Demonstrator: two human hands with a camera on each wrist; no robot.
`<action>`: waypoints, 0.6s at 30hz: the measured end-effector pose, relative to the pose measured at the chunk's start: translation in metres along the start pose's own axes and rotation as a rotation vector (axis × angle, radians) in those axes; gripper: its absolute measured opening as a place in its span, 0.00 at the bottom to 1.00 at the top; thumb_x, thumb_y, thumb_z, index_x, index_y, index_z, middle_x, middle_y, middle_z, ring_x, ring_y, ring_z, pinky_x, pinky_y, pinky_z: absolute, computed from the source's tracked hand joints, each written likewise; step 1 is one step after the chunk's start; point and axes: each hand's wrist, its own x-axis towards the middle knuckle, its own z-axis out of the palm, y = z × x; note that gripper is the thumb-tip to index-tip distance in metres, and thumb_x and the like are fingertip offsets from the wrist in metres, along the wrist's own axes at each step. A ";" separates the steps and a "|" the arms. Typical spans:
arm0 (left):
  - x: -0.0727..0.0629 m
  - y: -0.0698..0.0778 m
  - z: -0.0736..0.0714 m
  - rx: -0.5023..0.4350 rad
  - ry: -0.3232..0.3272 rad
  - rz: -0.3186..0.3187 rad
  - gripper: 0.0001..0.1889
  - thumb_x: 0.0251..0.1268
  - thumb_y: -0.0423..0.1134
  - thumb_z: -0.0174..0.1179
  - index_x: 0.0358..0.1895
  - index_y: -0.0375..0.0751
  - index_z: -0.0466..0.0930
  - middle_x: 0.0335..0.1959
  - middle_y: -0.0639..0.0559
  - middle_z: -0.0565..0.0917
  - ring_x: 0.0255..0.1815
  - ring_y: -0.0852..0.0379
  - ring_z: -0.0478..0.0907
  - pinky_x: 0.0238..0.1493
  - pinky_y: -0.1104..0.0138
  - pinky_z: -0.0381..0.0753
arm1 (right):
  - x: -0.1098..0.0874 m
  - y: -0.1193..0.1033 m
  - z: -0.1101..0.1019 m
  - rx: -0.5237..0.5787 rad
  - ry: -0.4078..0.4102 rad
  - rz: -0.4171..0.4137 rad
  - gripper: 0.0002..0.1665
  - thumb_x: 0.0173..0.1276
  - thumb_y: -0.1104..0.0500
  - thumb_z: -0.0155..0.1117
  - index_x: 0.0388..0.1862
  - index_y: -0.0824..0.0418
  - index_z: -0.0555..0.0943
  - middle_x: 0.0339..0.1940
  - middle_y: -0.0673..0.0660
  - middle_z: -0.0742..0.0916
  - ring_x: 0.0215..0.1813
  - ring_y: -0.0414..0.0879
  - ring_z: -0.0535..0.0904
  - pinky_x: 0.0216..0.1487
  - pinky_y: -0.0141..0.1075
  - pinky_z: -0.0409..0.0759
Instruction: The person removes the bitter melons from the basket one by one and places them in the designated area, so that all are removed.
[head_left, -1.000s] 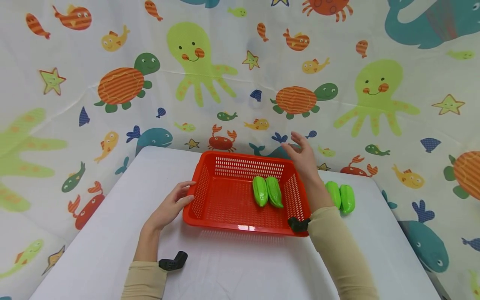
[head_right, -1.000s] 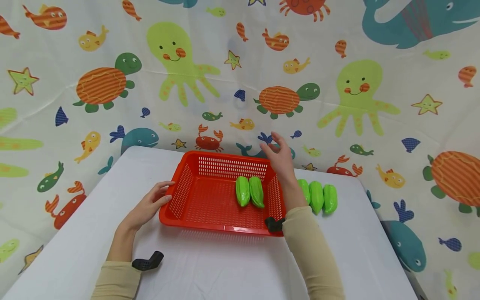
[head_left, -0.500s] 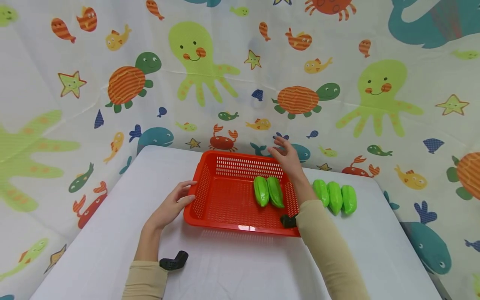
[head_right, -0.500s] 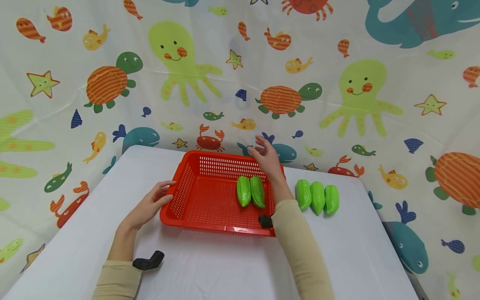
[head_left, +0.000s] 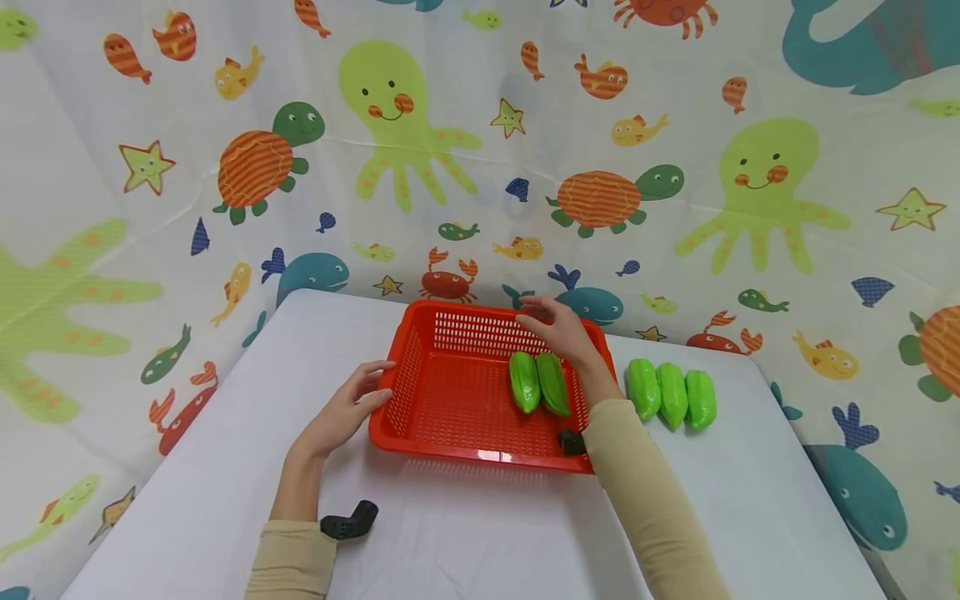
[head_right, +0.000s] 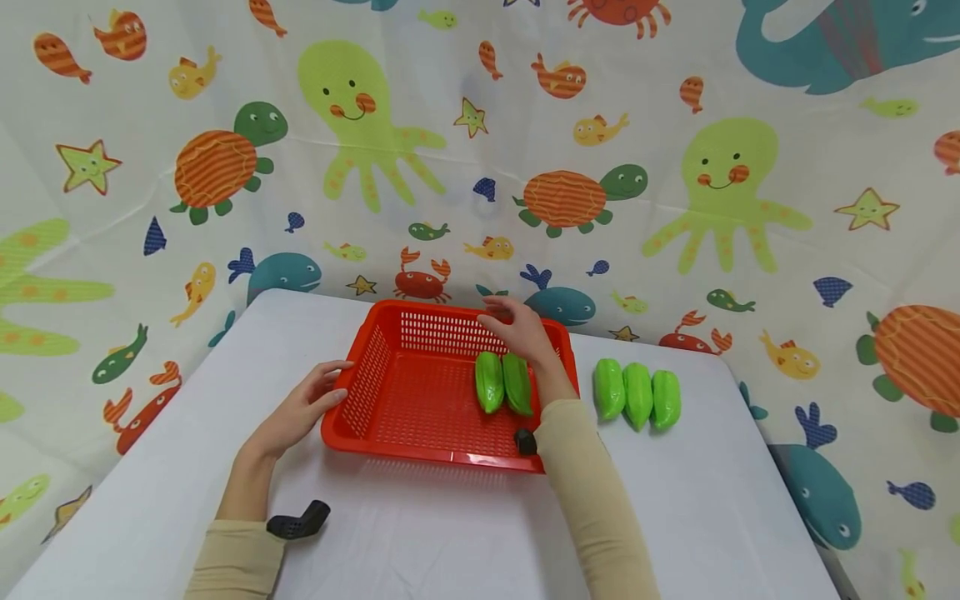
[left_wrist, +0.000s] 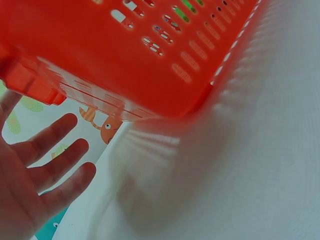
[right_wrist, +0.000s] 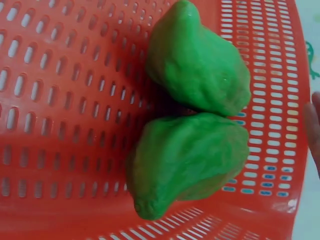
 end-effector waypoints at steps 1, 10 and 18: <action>0.000 0.000 0.000 -0.002 0.003 -0.003 0.27 0.70 0.49 0.57 0.70 0.60 0.61 0.70 0.42 0.64 0.70 0.40 0.61 0.58 0.45 0.75 | 0.000 0.000 0.000 -0.009 -0.011 0.007 0.29 0.69 0.46 0.64 0.65 0.54 0.75 0.60 0.56 0.81 0.60 0.52 0.77 0.63 0.50 0.74; 0.001 0.000 0.000 0.004 -0.001 0.005 0.28 0.71 0.49 0.57 0.71 0.58 0.61 0.70 0.40 0.64 0.70 0.38 0.60 0.58 0.45 0.76 | -0.006 0.000 -0.003 -0.177 -0.188 0.079 0.27 0.69 0.49 0.63 0.63 0.59 0.77 0.56 0.57 0.83 0.55 0.52 0.80 0.55 0.46 0.80; 0.001 0.001 0.000 0.002 0.001 0.008 0.27 0.71 0.49 0.57 0.71 0.58 0.61 0.70 0.40 0.64 0.70 0.38 0.61 0.59 0.43 0.74 | -0.007 0.001 -0.003 -0.190 -0.225 0.162 0.28 0.68 0.48 0.64 0.63 0.60 0.77 0.56 0.57 0.83 0.49 0.50 0.83 0.51 0.44 0.83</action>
